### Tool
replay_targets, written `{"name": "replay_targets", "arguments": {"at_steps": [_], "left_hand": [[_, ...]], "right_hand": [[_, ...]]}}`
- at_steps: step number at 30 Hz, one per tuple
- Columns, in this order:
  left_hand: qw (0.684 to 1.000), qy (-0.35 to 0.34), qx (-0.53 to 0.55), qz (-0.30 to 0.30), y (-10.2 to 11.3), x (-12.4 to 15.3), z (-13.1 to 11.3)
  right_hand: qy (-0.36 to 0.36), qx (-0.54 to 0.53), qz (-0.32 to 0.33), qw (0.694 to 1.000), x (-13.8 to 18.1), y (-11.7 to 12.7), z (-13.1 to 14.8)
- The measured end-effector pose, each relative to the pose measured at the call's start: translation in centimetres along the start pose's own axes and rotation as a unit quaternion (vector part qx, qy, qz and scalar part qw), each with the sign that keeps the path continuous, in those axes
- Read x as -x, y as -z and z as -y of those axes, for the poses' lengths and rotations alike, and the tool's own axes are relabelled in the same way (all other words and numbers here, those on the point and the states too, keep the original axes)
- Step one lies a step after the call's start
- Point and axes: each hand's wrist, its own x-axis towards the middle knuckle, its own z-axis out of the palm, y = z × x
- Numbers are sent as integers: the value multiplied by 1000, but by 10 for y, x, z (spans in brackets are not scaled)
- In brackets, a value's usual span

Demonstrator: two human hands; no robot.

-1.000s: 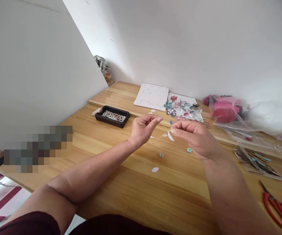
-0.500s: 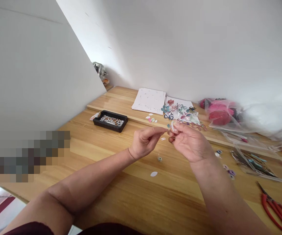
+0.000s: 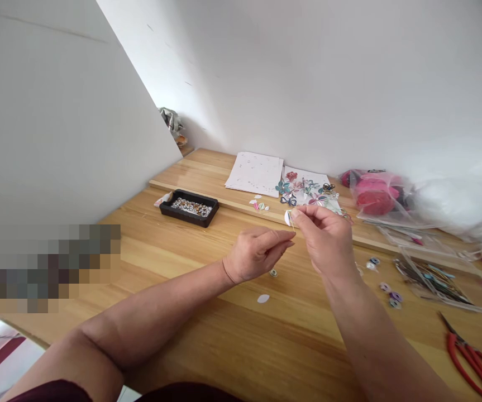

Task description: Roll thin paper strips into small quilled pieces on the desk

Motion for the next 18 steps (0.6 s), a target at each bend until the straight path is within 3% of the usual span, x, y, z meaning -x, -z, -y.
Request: {"name": "replay_targets", "arguments": {"at_steps": [4, 10, 14, 18], "left_hand": [[999, 29, 21, -5, 3, -4, -5], [987, 103, 114, -52, 10, -13, -5], [969, 185, 146, -76, 17, -21, 3], [947, 254, 171, -94, 19, -25, 12]], "right_hand": [[69, 150, 0, 986, 1, 5, 6], [197, 295, 25, 935, 2, 8, 9], [194, 325, 66, 923, 2, 13, 13], [133, 290, 158, 935, 3, 19, 23]]}}
